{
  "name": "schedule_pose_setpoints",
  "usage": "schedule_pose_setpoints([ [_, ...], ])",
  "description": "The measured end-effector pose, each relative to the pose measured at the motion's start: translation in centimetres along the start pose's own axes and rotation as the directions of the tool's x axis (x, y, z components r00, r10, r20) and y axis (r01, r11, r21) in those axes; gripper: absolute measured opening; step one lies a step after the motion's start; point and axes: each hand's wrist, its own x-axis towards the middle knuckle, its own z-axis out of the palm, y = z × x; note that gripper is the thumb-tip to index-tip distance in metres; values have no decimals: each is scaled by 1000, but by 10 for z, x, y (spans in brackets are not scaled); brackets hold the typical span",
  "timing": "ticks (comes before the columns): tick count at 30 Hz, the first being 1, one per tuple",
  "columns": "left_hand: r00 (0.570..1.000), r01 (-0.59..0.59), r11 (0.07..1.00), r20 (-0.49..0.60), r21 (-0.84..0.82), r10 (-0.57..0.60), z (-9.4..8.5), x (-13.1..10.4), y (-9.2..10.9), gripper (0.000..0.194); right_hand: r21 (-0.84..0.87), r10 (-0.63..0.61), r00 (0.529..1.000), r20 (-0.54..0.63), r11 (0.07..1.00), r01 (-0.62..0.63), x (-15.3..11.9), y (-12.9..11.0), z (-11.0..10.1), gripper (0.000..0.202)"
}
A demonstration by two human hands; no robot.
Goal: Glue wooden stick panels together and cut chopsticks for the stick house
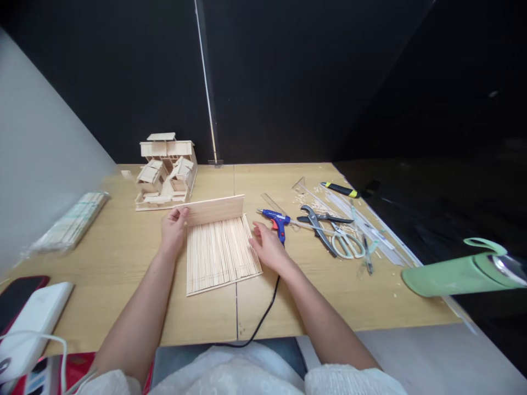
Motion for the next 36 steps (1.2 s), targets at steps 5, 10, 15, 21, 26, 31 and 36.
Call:
schedule_pose_setpoints([
  [5, 1000, 8, 999, -23, 36, -7, 1, -2, 6, 38, 140, 30, 999, -27, 990, -25, -26, 2, 13, 47],
  [10, 1000, 6, 999, -13, 39, -5, -1, 0, 0, 38, 223, 46, 997, -55, 974, -33, -30, -1, 19, 46],
  [15, 999, -5, 1000, -32, 29, 6, -5, 2, -2, 38, 351, 103, 994, -39, 933, -83, -35, -3, 23, 40],
  [21, 998, 10, 1000, -62, 3, -9, -13, 7, -4, 38, 414, 111, 994, -7, 905, -98, -38, -10, 29, 38],
  [26, 999, -5, 998, -42, 58, 7, -18, 10, -9, 38, 291, 101, 991, -83, 954, -73, -37, -13, 14, 30],
  [31, 999, -12, 999, -40, 49, 14, -16, 9, -8, 38, 126, 93, 982, -166, 989, -72, -53, -17, -26, 25],
  [36, 999, -4, 1000, -41, 28, 5, -14, 8, -7, 38, -42, 63, 913, -403, 995, -88, -81, -10, -92, 29],
])
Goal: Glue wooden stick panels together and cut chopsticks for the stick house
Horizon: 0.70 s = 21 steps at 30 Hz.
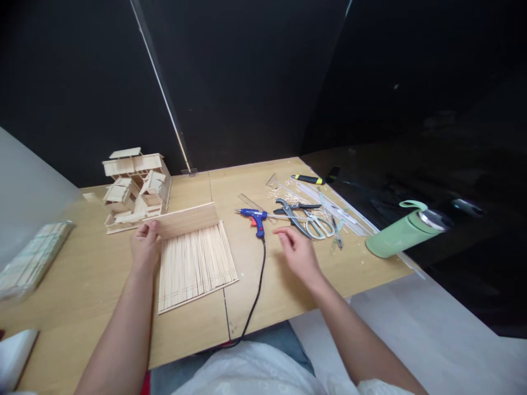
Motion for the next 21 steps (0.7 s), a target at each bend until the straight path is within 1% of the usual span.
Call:
schedule_pose_setpoints([
  [3, 1000, 0, 1000, -9, -8, 0, 0, 0, 0, 38, -173, 31, 985, -170, 983, -61, 0, 21, -54, 30],
  [4, 1000, -4, 1000, -15, -6, 4, 0, 0, 0, 37, -241, 36, 973, -228, 966, -92, -2, 31, -71, 30],
  [5, 1000, -9, 1000, -20, -3, 9, 0, 0, 0, 37, -340, 34, 965, -259, 932, -125, -3, 40, -86, 28],
  [6, 1000, -14, 1000, -26, 1, 14, 1, -1, 1, 36, -458, 32, 960, -279, 874, -162, -6, 50, -98, 25],
  [7, 999, -17, 1000, -32, 7, 17, 1, -1, 1, 36, -566, 29, 964, -263, 805, -178, -8, 60, -107, 24],
  [8, 999, -16, 1000, -37, 10, 17, 1, -1, 2, 36, -647, 12, 975, -224, 746, -158, -11, 68, -112, 27],
  [9, 999, -12, 1000, -37, 11, 13, 2, -1, 2, 36, -702, -24, 985, -172, 705, -105, -14, 75, -113, 33],
  [10, 999, -8, 1000, -37, 10, 8, 3, -1, 2, 36, -730, -67, 992, -109, 682, -34, -17, 80, -110, 40],
  [12, 999, -2, 1000, -37, 10, 2, 4, -1, 3, 37, -720, -149, 989, -2, 687, 102, -21, 84, -98, 49],
  [13, 999, -2, 1000, -41, 14, 2, 5, -2, 4, 38, -697, -164, 986, 35, 703, 142, -21, 84, -90, 50],
  [15, 999, 2, 1000, -51, 23, -1, 6, -2, 4, 39, -662, -143, 987, 79, 733, 159, -18, 78, -74, 40],
  [17, 999, 10, 999, -53, 31, -8, 6, -2, 4, 40, -685, -116, 988, 105, 712, 157, -11, 70, -62, 23],
  [18, 999, 13, 999, -50, 37, -11, 6, -2, 4, 40, -710, -117, 987, 113, 685, 163, -6, 65, -57, 23],
  [20, 999, 20, 998, -47, 62, -17, 6, -2, 4, 40, -740, -138, 984, 116, 648, 178, 3, 58, -50, 36],
  [21, 998, 26, 997, -52, 79, -22, 5, -2, 5, 40, -737, -158, 982, 108, 650, 186, 7, 55, -47, 39],
])
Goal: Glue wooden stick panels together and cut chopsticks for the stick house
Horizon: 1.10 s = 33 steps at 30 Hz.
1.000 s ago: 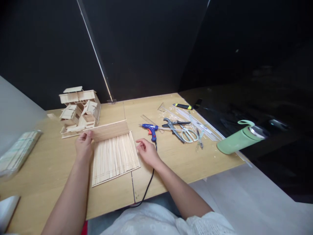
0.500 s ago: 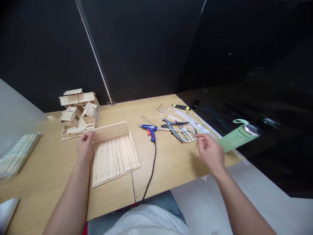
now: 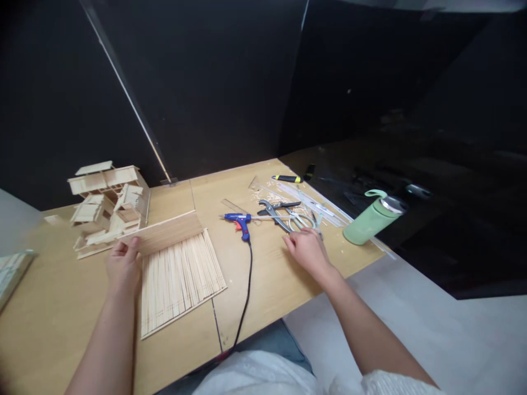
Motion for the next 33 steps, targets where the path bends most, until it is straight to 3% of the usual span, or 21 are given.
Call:
schedule_pose_setpoints([
  [4, 998, 55, 998, 5, -6, -55, -1, -1, 3, 42, 183, -58, 988, -141, 980, 84, 10, -18, 4, 20],
  [8, 998, 49, 998, 40, -29, -47, 0, -3, 5, 42, 361, -127, 968, -219, 911, 201, 18, -51, 12, 16],
  [12, 998, 48, 991, 35, -123, -44, 2, -5, 6, 41, 511, -254, 953, -168, 804, 304, 38, -92, 24, 19],
  [15, 995, 82, 972, 75, -221, -67, 4, -8, 7, 40, 593, -293, 952, -92, 751, 289, 62, -122, 40, 35],
  [18, 998, 61, 973, 37, -224, -54, 4, -7, 4, 40, 640, -315, 946, -77, 712, 289, 91, -150, 55, 53],
  [23, 998, 40, 965, 56, -258, -26, 2, -4, -3, 42, 739, -278, 944, -178, 595, 315, 132, -187, 57, 68],
  [26, 997, 39, 956, 74, -290, -18, 2, -4, -5, 40, 780, -202, 956, -214, 553, 292, 138, -201, 57, 60],
  [29, 996, 46, 948, 84, -314, -21, 2, -4, -6, 38, 835, -111, 975, -191, 504, 221, 135, -207, 68, 50],
  [33, 995, 63, 942, 95, -331, -34, 2, -3, -6, 43, 896, -64, 994, -92, 431, 111, 129, -206, 85, 56],
])
